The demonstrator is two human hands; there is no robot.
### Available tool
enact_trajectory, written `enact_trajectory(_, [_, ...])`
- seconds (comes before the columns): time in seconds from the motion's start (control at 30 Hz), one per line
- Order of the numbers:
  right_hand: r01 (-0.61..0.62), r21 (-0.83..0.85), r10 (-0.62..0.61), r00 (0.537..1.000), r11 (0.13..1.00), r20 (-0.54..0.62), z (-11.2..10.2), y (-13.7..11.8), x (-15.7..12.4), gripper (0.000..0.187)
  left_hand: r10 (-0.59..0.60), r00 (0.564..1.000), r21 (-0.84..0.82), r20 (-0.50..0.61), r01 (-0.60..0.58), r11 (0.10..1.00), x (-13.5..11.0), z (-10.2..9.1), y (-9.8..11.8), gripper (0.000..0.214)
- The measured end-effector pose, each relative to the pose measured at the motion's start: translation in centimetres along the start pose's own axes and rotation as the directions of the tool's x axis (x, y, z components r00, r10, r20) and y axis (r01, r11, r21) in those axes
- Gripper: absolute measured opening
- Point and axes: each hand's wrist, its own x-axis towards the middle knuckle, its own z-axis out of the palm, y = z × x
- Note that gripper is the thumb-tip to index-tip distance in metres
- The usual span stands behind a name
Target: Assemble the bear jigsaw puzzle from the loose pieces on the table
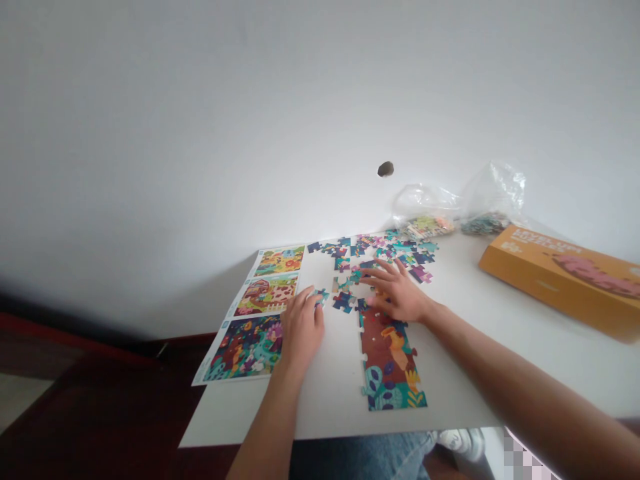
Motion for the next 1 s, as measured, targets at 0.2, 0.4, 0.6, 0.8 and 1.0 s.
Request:
enact_trajectory(0.2, [0.115,0.086,-0.130,0.973,0.990,0.192,0.7,-2.9,0.2,0.054,0.073,0.987,-0.058,0.142,-0.065,0.996,-1.3,-1.1,-0.3,0.029])
enact_trajectory(0.4, [-0.003,0.033,-0.003,0.983,0.999,0.182,0.9,-1.2,0.4,0.055,0.178,0.962,-0.141,0.205,-0.151,0.979,-1.5,-2.0,-0.2,0.026])
enact_trajectory(0.6, [-0.097,-0.018,0.099,0.982,0.995,0.160,1.0,-0.5,0.1,0.067,0.344,0.861,-0.412,0.375,-0.177,0.894,-2.3,-4.4,-0.9,0.029])
enact_trajectory(0.8, [-0.133,-0.042,0.137,0.980,0.990,0.143,1.4,-0.5,0.3,0.060,0.338,0.816,-0.441,0.469,-0.115,0.890,-3.9,-5.5,-0.1,0.049])
enact_trajectory(1.0, [-0.148,-0.052,0.154,0.978,0.988,0.138,1.3,-0.5,0.3,0.061,0.348,0.804,-0.444,0.483,-0.118,0.888,-5.0,-5.2,0.5,0.059])
